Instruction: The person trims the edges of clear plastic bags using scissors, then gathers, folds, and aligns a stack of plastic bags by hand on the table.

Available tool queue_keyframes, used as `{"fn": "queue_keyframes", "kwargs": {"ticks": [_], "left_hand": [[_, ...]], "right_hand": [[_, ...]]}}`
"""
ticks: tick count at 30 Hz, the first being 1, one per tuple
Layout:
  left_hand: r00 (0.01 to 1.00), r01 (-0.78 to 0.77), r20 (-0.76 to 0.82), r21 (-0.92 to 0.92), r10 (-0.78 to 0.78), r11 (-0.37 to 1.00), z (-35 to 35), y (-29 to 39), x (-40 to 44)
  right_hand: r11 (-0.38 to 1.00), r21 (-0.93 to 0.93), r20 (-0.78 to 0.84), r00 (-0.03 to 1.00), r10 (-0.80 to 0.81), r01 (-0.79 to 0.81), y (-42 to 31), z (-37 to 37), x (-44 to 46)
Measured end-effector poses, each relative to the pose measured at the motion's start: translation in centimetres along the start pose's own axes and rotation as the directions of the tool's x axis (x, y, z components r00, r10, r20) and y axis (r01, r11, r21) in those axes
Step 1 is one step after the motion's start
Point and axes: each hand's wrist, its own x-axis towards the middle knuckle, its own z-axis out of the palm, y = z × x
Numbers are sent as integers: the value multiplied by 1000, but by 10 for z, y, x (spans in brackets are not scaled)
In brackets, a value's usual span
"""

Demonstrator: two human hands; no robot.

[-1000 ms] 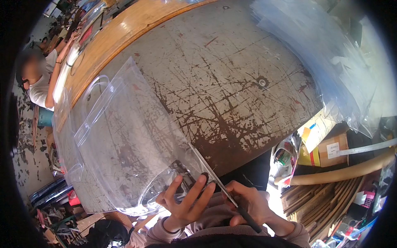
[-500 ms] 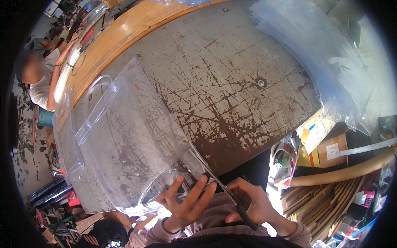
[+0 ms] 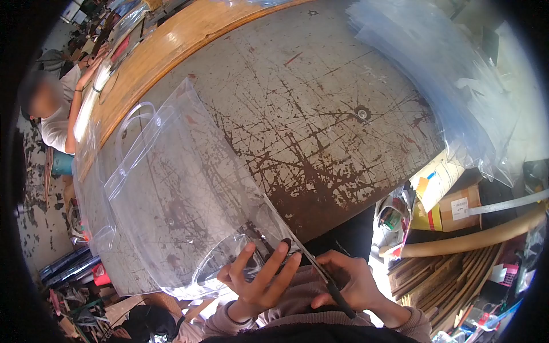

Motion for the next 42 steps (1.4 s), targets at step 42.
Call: {"fn": "queue_keyframes", "kwargs": {"ticks": [42], "left_hand": [[999, 13, 42, -31, -12, 999, -14, 8, -6]], "right_hand": [[999, -8, 32, 999, -33, 33, -3, 4, 4]]}}
